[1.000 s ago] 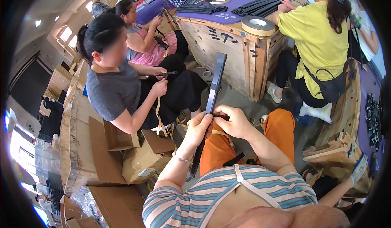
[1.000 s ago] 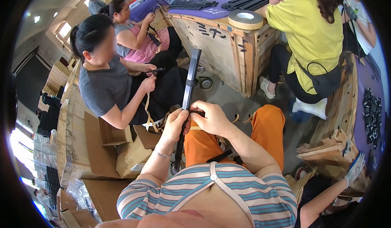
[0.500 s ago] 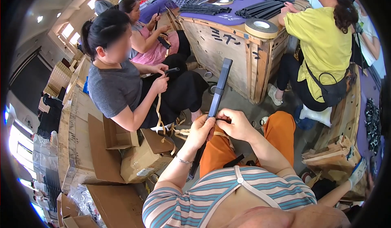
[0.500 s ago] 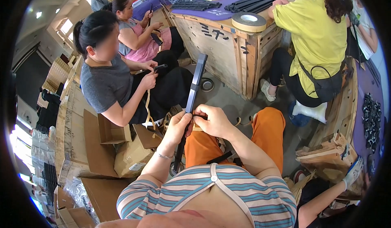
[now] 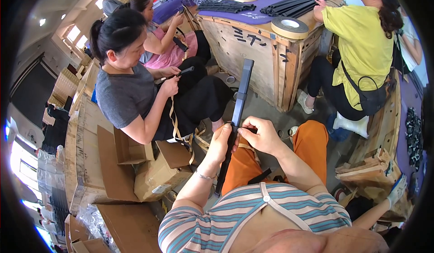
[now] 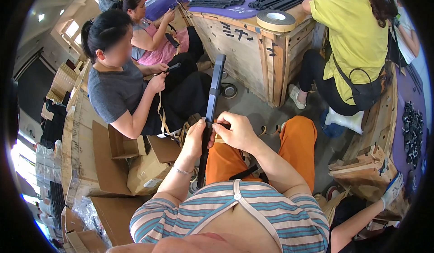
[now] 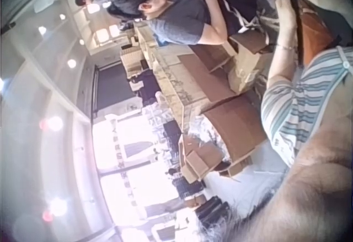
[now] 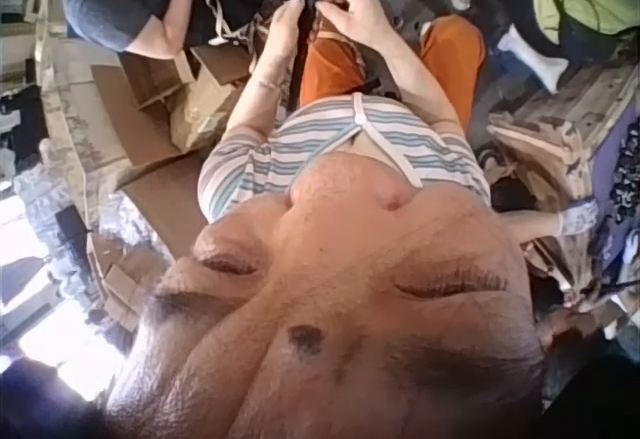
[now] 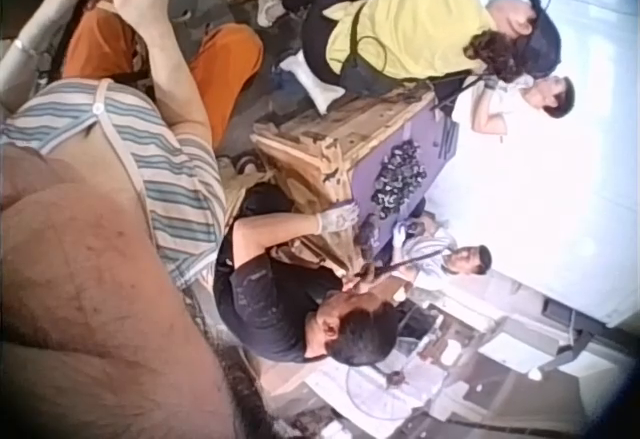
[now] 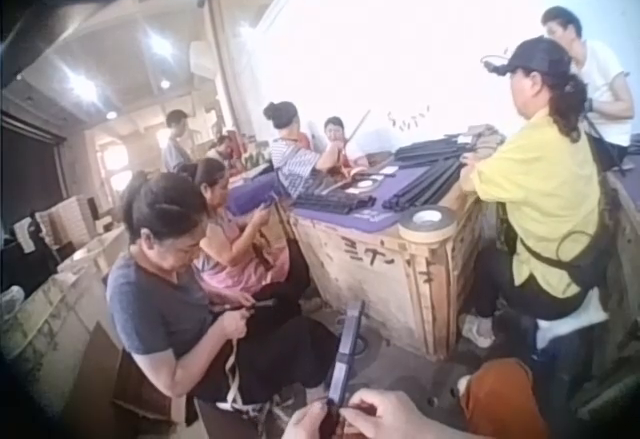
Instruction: Applying yellow adhesive tape strips to black plastic bars at an assembly table.
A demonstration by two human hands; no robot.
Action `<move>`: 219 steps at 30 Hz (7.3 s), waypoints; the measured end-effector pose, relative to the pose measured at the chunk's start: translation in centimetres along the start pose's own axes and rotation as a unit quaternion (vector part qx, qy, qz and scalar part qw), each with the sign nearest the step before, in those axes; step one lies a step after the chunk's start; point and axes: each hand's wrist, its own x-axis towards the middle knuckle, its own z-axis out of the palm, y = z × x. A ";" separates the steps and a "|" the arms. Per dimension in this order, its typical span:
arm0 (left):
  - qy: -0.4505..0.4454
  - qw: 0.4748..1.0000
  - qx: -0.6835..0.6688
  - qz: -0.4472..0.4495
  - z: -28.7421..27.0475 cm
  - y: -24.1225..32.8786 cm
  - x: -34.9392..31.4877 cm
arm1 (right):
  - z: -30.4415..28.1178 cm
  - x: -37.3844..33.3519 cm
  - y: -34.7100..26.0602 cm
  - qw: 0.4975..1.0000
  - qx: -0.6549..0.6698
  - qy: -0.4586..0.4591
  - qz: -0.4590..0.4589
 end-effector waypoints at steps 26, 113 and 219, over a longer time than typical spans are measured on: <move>-0.004 0.999 -0.047 -0.002 0.7 -0.5 0.2 | 0.5 -0.1 0.8 0.998 0.027 0.056 0.029; -0.022 0.996 -0.087 0.002 -0.5 -1.0 0.2 | -0.8 -0.7 0.7 0.996 0.085 -0.018 0.005; -0.171 0.964 -0.186 -0.086 0.7 -0.9 -1.0 | 0.8 -2.4 0.1 0.995 0.073 0.057 -0.033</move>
